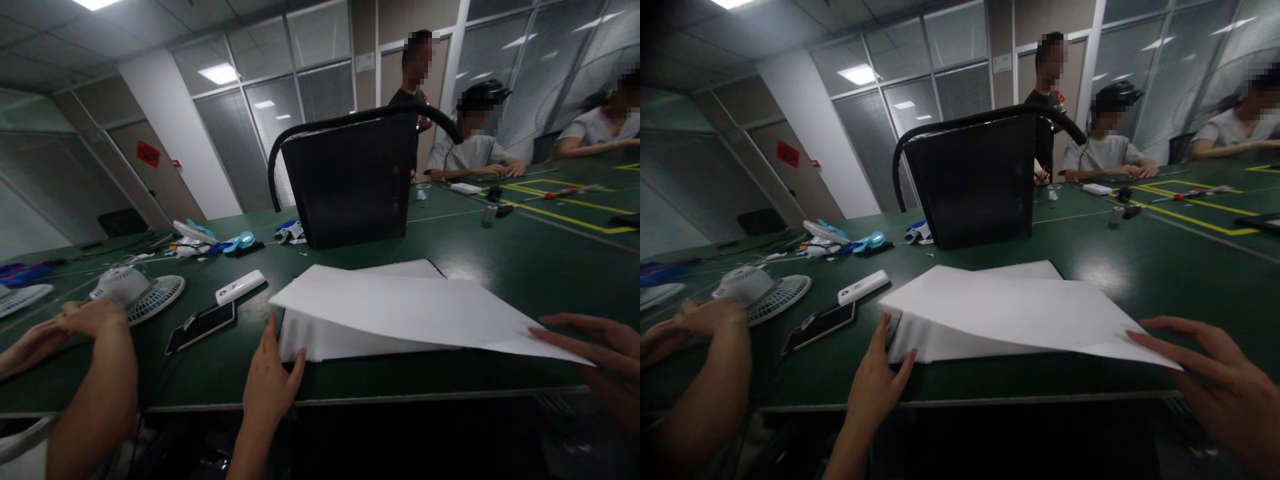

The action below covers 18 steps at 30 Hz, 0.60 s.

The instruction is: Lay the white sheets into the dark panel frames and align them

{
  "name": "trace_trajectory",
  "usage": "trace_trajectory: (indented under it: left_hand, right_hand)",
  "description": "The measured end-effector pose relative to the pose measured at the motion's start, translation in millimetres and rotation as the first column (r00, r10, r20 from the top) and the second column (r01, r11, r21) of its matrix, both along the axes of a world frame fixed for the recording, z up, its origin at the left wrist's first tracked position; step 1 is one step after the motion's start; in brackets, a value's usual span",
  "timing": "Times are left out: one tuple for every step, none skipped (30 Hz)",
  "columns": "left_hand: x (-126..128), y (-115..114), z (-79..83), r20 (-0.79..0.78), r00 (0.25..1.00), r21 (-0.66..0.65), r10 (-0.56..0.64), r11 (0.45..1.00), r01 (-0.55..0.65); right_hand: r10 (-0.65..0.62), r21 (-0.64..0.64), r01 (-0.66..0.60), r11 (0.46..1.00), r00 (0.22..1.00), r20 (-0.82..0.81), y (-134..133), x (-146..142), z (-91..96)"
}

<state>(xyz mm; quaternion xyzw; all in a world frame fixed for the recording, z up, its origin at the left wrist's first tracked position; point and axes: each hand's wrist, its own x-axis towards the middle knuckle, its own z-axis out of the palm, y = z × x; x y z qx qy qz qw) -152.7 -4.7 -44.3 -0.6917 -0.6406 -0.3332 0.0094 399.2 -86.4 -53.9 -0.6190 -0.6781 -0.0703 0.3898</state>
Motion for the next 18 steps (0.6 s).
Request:
trace_trajectory:
  left_hand:
    - [-0.6,-0.1,-1.2,0.016,1.000,-0.008,0.018,1.000,-0.018]
    - [-1.2,-0.3,-2.1,0.026,0.999,-0.012,0.026,1.000,-0.025]
    - [-1.7,-0.8,-2.5,0.033,0.999,-0.009,0.027,1.000,-0.026]
    - [-2.0,-1.6,-2.5,0.039,0.999,0.000,0.024,1.000,-0.024]
    - [-2.1,-2.5,-2.2,0.047,0.999,0.012,0.019,1.000,-0.019]
    - [-2.0,-3.7,-1.4,0.058,0.998,0.022,0.020,1.000,-0.021]
    - [-1.7,-4.8,-0.5,0.071,0.997,0.029,0.025,0.999,-0.027]
    - [-1.2,-5.9,0.5,0.084,0.996,0.034,0.033,0.999,-0.036]
    - [-0.6,-6.9,1.6,0.098,0.994,0.035,0.041,0.998,-0.045]
    - [0.0,-7.6,2.6,0.108,0.993,0.031,0.045,0.998,-0.048]
    - [0.7,-8.1,3.6,0.116,0.992,0.023,0.048,0.998,-0.051]
    - [1.5,-8.4,4.6,0.122,0.991,0.010,0.056,0.998,-0.057]
    - [2.1,-8.4,5.5,0.127,0.990,-0.005,0.065,0.998,-0.064]
    - [2.8,-8.2,6.5,0.130,0.989,-0.023,0.072,0.997,-0.070]
    - [3.5,-7.9,7.6,0.131,0.988,-0.039,0.077,0.997,-0.073]
    - [4.1,-7.6,8.7,0.130,0.988,-0.052,0.080,0.996,-0.074]
    - [4.8,-7.3,9.9,0.130,0.988,-0.058,0.080,0.996,-0.073]
    - [5.4,-7.1,11.0,0.128,0.989,-0.058,0.076,0.996,-0.069]
  right_hand:
    - [0.021,0.013,-0.020,1.000,1.000,-0.010,6.6,-4.0,-3.8]
    - [0.045,0.010,-0.045,0.999,0.999,-0.022,12.7,-7.7,-7.3]
    - [0.071,-0.007,-0.071,0.997,0.997,-0.036,18.1,-11.1,-10.3]
    - [0.094,-0.034,-0.096,0.995,0.994,-0.049,22.5,-13.9,-12.9]
    - [0.110,-0.059,-0.114,0.992,0.992,-0.068,25.9,-16.1,-15.1]
    - [0.117,-0.083,-0.124,0.989,0.990,-0.082,28.3,-17.7,-16.9]
    - [0.116,-0.097,-0.125,0.988,0.989,-0.093,29.8,-18.7,-18.4]
    - [0.109,-0.107,-0.119,0.987,0.989,-0.098,30.8,-19.4,-19.6]
    - [0.099,-0.118,-0.110,0.987,0.990,-0.098,31.3,-19.7,-20.5]
    - [0.091,-0.131,-0.104,0.986,0.991,-0.097,31.7,-19.9,-21.3]
    - [0.083,-0.137,-0.097,0.986,0.992,-0.100,32.1,-20.0,-21.9]
    - [0.075,-0.141,-0.090,0.986,0.991,-0.110,32.4,-20.3,-22.4]
    - [0.067,-0.148,-0.087,0.985,0.989,-0.131,32.8,-20.7,-23.0]
    - [0.065,-0.162,-0.091,0.983,0.985,-0.159,33.3,-21.2,-23.5]
    - [0.065,-0.175,-0.099,0.979,0.979,-0.191,33.7,-21.9,-24.0]
    - [0.064,-0.190,-0.108,0.976,0.973,-0.222,34.2,-22.7,-24.6]
    - [0.063,-0.201,-0.115,0.973,0.967,-0.248,34.7,-23.6,-25.0]
    - [0.059,-0.209,-0.117,0.971,0.963,-0.264,35.4,-24.5,-25.4]
